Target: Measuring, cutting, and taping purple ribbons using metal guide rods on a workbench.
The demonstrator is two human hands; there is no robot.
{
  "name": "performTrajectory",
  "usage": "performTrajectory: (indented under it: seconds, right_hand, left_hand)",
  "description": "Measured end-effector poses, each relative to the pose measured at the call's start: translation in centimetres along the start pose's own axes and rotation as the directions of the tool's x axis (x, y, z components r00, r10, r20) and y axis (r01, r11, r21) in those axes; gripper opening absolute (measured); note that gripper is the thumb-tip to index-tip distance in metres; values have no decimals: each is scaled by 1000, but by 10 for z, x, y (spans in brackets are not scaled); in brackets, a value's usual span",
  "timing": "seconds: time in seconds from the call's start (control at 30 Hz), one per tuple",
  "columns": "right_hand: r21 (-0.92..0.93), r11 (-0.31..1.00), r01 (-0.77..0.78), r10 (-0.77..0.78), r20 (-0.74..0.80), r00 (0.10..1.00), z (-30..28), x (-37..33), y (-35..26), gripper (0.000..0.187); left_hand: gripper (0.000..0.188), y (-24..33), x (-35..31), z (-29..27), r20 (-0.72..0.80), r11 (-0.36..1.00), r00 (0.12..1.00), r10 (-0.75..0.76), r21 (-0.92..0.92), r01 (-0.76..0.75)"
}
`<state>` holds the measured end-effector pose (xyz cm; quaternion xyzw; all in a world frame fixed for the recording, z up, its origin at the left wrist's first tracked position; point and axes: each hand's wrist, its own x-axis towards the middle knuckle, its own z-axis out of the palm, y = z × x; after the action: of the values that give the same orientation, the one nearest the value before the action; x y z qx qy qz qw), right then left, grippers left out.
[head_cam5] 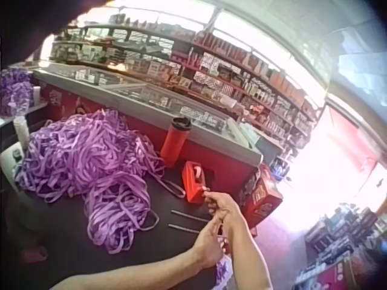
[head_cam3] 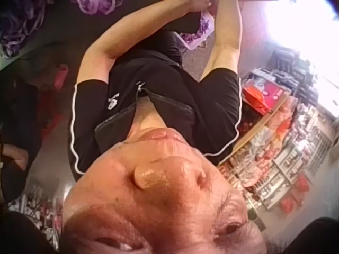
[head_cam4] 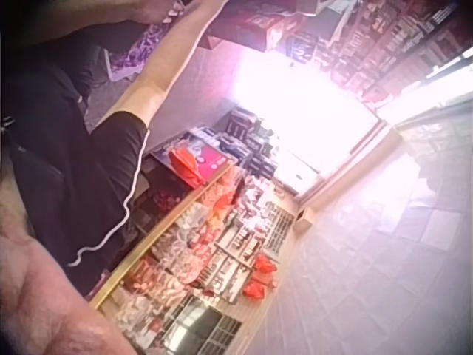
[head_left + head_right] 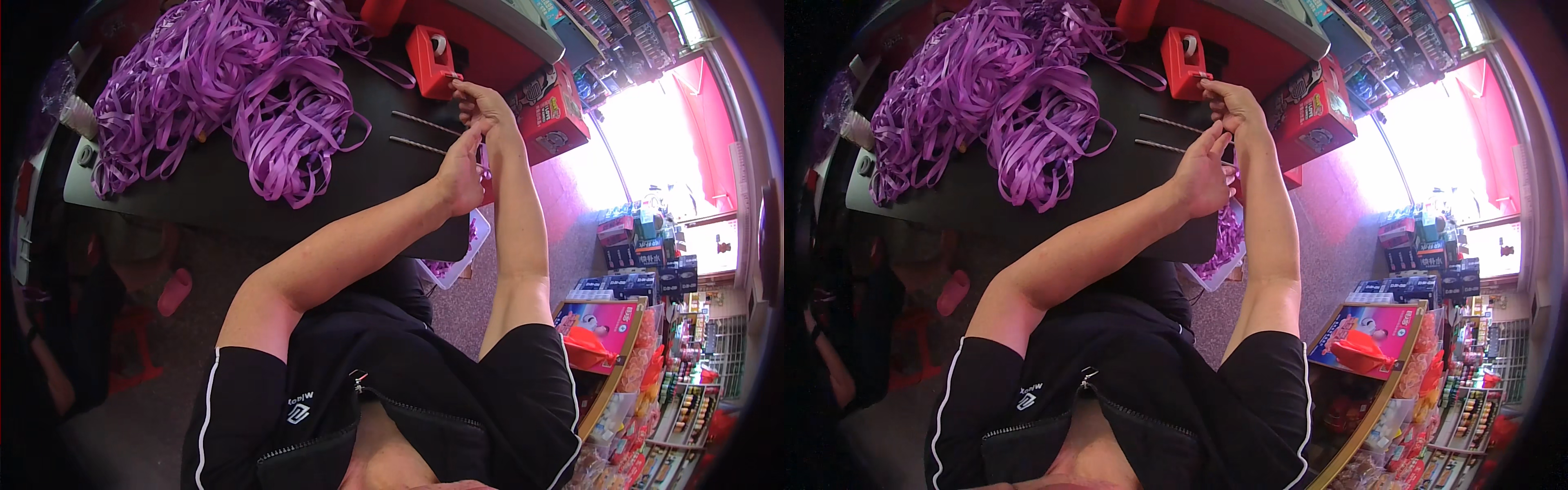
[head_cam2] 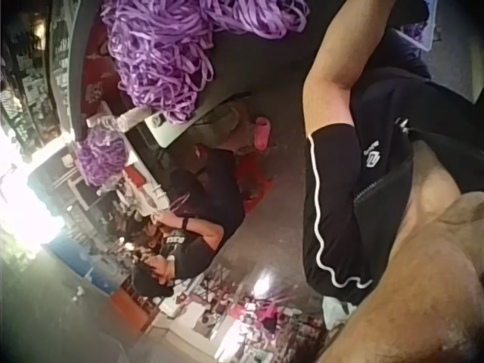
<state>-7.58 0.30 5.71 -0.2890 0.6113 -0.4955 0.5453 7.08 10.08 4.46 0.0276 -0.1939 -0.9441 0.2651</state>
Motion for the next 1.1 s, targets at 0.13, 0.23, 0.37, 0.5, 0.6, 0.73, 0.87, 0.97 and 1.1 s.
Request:
performTrajectory:
  seconds: [0.13,0.23,0.37,0.5,0.6,0.73,0.87,0.97,1.1]
  right_hand:
    - [-12,999,34,-34,-62,997,6,1,1,13]
    - [-36,997,66,-70,-127,989,9,2,3,11]
    - [-47,997,58,-63,-118,991,9,5,2,9]
    - [-78,994,74,-84,-130,988,10,5,3,8]
    - [-75,992,102,-110,-110,988,9,6,5,9]
    - [-141,981,134,-158,-178,971,15,8,8,10]
    - [-274,947,171,-209,-115,971,-2,10,14,13]
    - [-294,902,317,-315,55,947,-11,-19,18,18]
    - [-354,818,453,-409,195,892,-38,-96,12,21]
  left_hand:
    - [77,0,1,-2,-12,998,1000,-5,-60,5]
    - [69,-1,1,0,-35,996,999,-10,-85,7]
    - [58,-3,3,-3,-72,991,997,-15,-134,6]
    - [52,-4,8,-8,-95,988,995,-39,-151,24]
    - [49,-4,9,-9,-93,987,995,-30,-162,14]
    - [47,-2,5,-5,-92,983,994,-57,-176,40]
    - [56,-8,13,-17,-87,986,993,-83,-153,69]
    - [65,-3,18,-26,-122,986,991,-64,-159,44]
    - [73,-14,21,-23,-106,990,993,-52,-134,37]
